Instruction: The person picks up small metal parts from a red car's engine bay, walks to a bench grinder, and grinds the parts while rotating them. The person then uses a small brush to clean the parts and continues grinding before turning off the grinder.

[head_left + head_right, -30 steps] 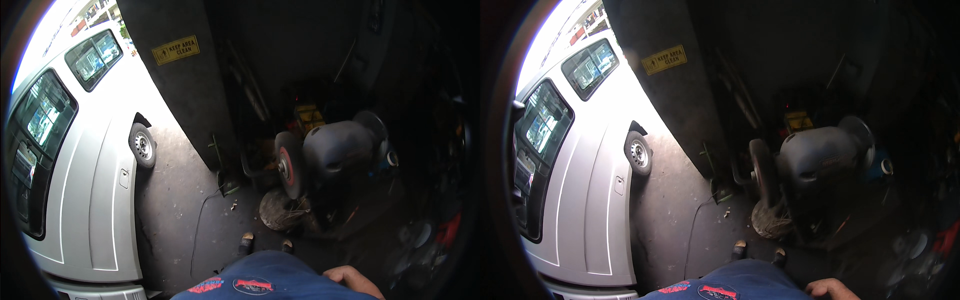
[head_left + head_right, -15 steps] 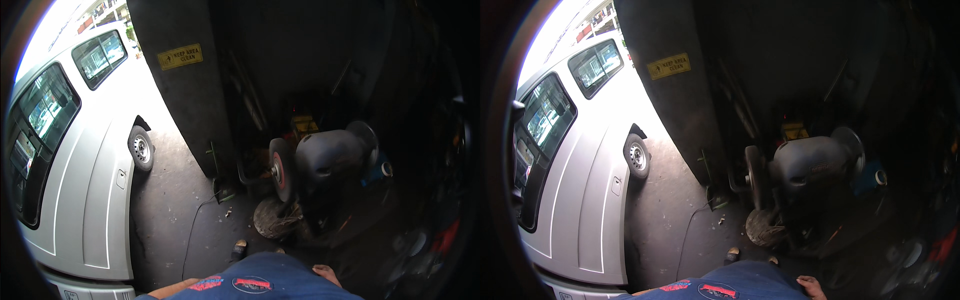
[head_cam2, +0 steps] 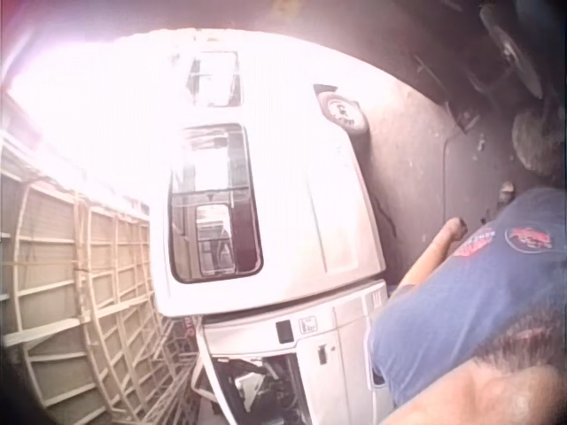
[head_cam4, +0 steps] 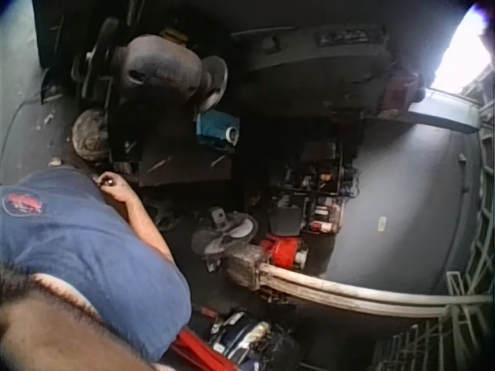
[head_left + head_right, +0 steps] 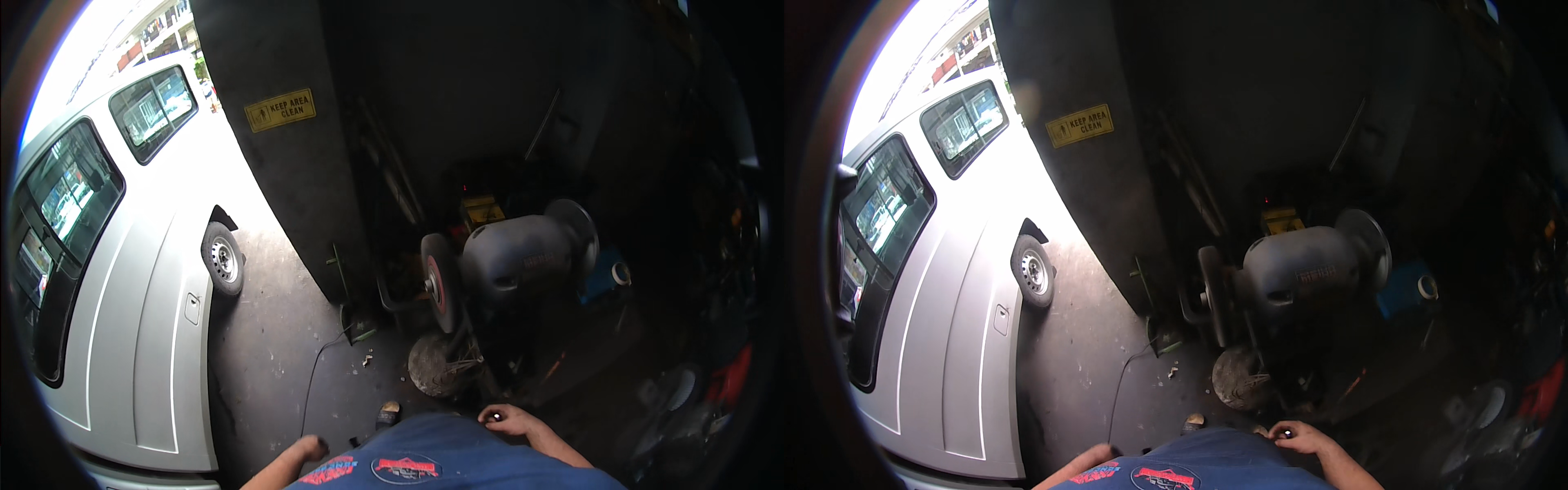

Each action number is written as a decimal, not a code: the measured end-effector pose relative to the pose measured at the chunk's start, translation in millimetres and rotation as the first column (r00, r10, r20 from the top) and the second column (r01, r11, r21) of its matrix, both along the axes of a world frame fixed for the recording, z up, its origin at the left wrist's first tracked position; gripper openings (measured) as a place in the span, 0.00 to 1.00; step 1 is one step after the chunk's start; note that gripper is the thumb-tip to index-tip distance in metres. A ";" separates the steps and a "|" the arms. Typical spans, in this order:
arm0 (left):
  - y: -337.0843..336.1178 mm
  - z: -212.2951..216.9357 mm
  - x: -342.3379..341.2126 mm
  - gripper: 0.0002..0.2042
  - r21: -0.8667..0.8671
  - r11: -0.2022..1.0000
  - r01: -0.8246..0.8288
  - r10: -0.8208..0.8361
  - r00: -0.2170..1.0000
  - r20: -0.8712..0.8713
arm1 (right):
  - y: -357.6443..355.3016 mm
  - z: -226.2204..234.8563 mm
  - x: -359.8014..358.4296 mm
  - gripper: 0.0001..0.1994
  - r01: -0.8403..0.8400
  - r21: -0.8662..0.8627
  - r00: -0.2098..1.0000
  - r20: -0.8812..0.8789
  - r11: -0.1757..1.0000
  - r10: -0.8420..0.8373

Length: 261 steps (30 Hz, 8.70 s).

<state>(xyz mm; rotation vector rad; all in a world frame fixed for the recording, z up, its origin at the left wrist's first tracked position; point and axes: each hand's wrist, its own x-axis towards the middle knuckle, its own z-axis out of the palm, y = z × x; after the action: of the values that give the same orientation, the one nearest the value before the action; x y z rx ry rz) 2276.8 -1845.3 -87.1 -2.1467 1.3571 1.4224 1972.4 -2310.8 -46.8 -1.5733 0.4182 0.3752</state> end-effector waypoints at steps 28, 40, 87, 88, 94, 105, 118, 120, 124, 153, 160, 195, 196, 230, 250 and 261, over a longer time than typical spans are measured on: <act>-246.5 217.6 -19.7 0.12 -0.738 0.359 -0.571 0.058 0.803 -0.593 | 80.3 199.5 114.5 0.13 0.303 -0.162 0.926 0.284 0.939 -0.250; -276.0 220.2 -22.7 0.10 -0.534 0.040 -0.844 0.109 0.535 -0.838 | 73.1 196.8 145.1 0.13 0.475 0.291 0.643 0.530 0.831 -0.553; -314.5 207.7 -10.1 0.04 -0.257 -0.131 -0.957 0.073 0.249 -0.966 | 57.1 191.6 179.7 0.12 0.636 0.435 0.579 0.278 0.638 -0.767; -315.5 207.4 -11.9 0.04 -0.264 -0.116 -0.957 0.090 0.255 -0.963 | 55.9 190.3 177.0 0.13 0.638 0.432 0.579 0.276 0.637 -0.767; -306.2 212.5 -20.5 0.08 -0.494 0.012 -0.869 0.133 0.491 -0.861 | 46.6 182.5 156.8 0.11 0.607 0.334 0.624 0.361 0.721 -0.693; -285.8 204.4 -25.4 0.10 -0.512 -0.028 -0.858 0.214 0.495 -0.842 | 66.7 157.5 161.9 0.08 0.609 0.509 0.486 0.368 0.609 -0.793; -299.1 220.3 -11.3 0.10 -0.535 -0.051 -0.843 0.252 0.508 -0.824 | 67.2 170.7 178.2 0.07 0.604 0.618 0.486 0.215 0.504 -0.847; -299.8 221.7 -10.8 0.09 -0.521 -0.060 -0.851 0.232 0.496 -0.837 | 67.4 171.6 179.3 0.07 0.588 0.635 0.496 0.206 0.501 -0.844; -299.1 222.9 -12.0 0.08 -0.490 -0.086 -0.868 0.207 0.465 -0.861 | 67.2 173.1 181.7 0.06 0.557 0.664 0.516 0.195 0.499 -0.834; -304.3 217.1 -9.8 0.07 -0.492 -0.112 -0.863 0.202 0.465 -0.862 | 59.4 162.8 184.3 0.09 0.551 0.711 0.574 0.058 0.437 -0.817; -304.5 211.5 -11.0 0.07 -0.467 -0.166 -0.868 0.174 0.440 -0.881 | 57.3 161.6 187.6 0.09 0.538 0.702 0.588 0.083 0.466 -0.805; -302.2 204.7 -7.6 0.08 -0.383 -0.122 -0.916 0.091 0.374 -0.923 | 61.4 175.2 183.2 0.08 0.545 0.691 0.526 0.161 0.476 -0.835; -303.0 204.7 -7.7 0.08 -0.383 -0.119 -0.916 0.099 0.373 -0.923 | 60.9 175.4 183.4 0.08 0.562 0.689 0.529 0.126 0.458 -0.839; -295.3 200.8 -6.2 0.10 -0.418 -0.037 -0.908 0.167 0.407 -0.898 | 51.4 163.3 181.1 0.11 0.465 0.307 0.684 0.471 0.830 -0.557; -309.7 201.1 -9.3 0.10 -0.498 -0.019 -0.867 0.236 0.480 -0.845 | 57.1 166.7 174.3 0.09 0.602 0.283 0.627 0.411 0.746 -0.662; -301.4 196.9 -16.0 0.07 -0.500 0.002 -0.866 0.140 0.495 -0.858 | 70.5 144.4 164.1 0.11 0.542 0.418 0.534 0.498 0.729 -0.683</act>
<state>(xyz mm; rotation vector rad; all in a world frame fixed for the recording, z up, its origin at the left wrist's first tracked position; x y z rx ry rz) 2260.8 -2146.7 109.9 -3.6562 2.0984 2.0051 2136.6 -2240.3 97.7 -1.1352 0.3639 -0.6531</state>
